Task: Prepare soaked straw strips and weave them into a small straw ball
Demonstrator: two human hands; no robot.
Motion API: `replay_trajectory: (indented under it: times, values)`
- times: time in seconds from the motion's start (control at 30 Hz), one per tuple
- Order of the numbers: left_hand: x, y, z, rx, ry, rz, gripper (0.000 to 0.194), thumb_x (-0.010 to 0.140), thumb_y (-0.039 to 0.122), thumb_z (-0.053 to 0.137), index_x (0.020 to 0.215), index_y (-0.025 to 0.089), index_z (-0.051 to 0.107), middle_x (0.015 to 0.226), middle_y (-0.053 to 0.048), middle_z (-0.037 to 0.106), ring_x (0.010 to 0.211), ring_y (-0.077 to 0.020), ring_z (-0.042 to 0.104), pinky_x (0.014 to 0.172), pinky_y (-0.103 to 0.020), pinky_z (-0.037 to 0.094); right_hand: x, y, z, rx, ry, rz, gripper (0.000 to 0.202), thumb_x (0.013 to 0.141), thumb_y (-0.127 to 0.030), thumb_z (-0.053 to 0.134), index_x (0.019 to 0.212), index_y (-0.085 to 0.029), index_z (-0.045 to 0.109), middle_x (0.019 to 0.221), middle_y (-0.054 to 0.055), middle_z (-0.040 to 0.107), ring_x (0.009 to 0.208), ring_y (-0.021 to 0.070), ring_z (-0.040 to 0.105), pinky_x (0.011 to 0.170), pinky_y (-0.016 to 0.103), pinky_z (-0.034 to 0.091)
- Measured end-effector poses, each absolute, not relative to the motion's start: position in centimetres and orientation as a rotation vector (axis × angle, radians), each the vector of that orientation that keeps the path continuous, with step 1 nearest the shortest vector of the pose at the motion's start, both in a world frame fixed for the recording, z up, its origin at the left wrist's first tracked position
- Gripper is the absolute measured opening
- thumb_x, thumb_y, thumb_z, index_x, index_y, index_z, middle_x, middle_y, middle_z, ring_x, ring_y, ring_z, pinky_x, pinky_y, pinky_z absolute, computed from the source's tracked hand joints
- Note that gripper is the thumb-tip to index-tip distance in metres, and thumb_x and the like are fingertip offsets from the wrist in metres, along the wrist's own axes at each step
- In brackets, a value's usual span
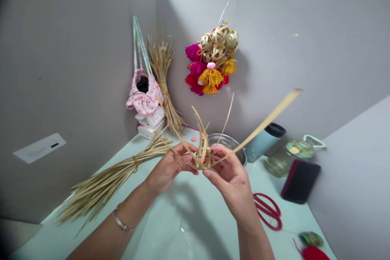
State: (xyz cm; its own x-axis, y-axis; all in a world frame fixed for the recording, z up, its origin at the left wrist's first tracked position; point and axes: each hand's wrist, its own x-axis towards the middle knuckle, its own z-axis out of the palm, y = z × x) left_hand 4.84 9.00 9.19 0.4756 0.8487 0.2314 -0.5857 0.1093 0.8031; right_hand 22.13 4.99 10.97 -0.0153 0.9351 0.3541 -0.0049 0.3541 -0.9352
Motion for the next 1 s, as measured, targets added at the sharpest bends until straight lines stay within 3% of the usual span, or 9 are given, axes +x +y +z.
replay_trajectory:
  times: [0.27, 0.47, 0.57, 0.8, 1.0]
  values:
    - [5.8, 8.5, 9.0, 0.938, 0.556, 1.262, 0.033, 0.079, 0.044, 0.075, 0.082, 0.016, 0.057, 0.063, 0.002, 0.058, 0.058, -0.0102, 0.055, 0.058, -0.023, 0.048, 21.4, 5.1, 10.6, -0.919, -1.413, 1.014, 0.036, 0.08, -0.024, 0.078, 0.111, -0.033, 0.062, 0.099, 0.001, 0.068, 0.091, 0.0198, 0.066, 0.081, 0.034, 0.056]
    - [5.1, 8.9, 9.1, 0.969, 0.4, 1.182, 0.044, 0.072, 0.052, 0.079, 0.086, 0.015, 0.06, 0.077, -0.003, 0.065, 0.068, -0.0123, 0.06, 0.069, -0.028, 0.051, 21.7, 5.2, 10.4, -0.973, -1.349, 0.962, 0.034, 0.077, -0.028, 0.08, 0.106, -0.031, 0.062, 0.098, 0.001, 0.067, 0.086, 0.0201, 0.065, 0.074, 0.032, 0.055]
    - [4.5, 9.2, 9.1, 1.008, 0.32, 1.087, 0.047, 0.067, 0.046, 0.085, 0.095, 0.016, 0.061, 0.08, -0.003, 0.068, 0.076, -0.0153, 0.065, 0.079, -0.032, 0.051, 22.0, 5.1, 10.4, -0.977, -1.334, 0.962, 0.034, 0.077, -0.028, 0.08, 0.106, -0.032, 0.062, 0.099, 0.0, 0.066, 0.086, 0.0197, 0.066, 0.073, 0.031, 0.055]
    - [4.8, 9.0, 9.2, 0.971, 0.39, 1.17, 0.03, 0.071, 0.031, 0.083, 0.084, 0.017, 0.06, 0.084, -0.001, 0.063, 0.077, -0.0132, 0.06, 0.074, -0.028, 0.049, 22.0, 5.2, 10.1, -0.986, -1.348, 0.995, 0.031, 0.078, -0.027, 0.08, 0.103, -0.032, 0.063, 0.095, -0.001, 0.067, 0.083, 0.0172, 0.064, 0.071, 0.028, 0.053]
    - [5.1, 8.7, 9.1, 0.921, 0.423, 1.162, 0.024, 0.075, 0.026, 0.078, 0.088, 0.018, 0.06, 0.087, 0.0, 0.061, 0.086, -0.0137, 0.057, 0.083, -0.029, 0.047, 22.0, 5.4, 10.2, -1.009, -1.336, 0.966, 0.029, 0.076, -0.027, 0.082, 0.098, -0.03, 0.064, 0.093, -0.001, 0.066, 0.083, 0.0167, 0.063, 0.071, 0.028, 0.053]
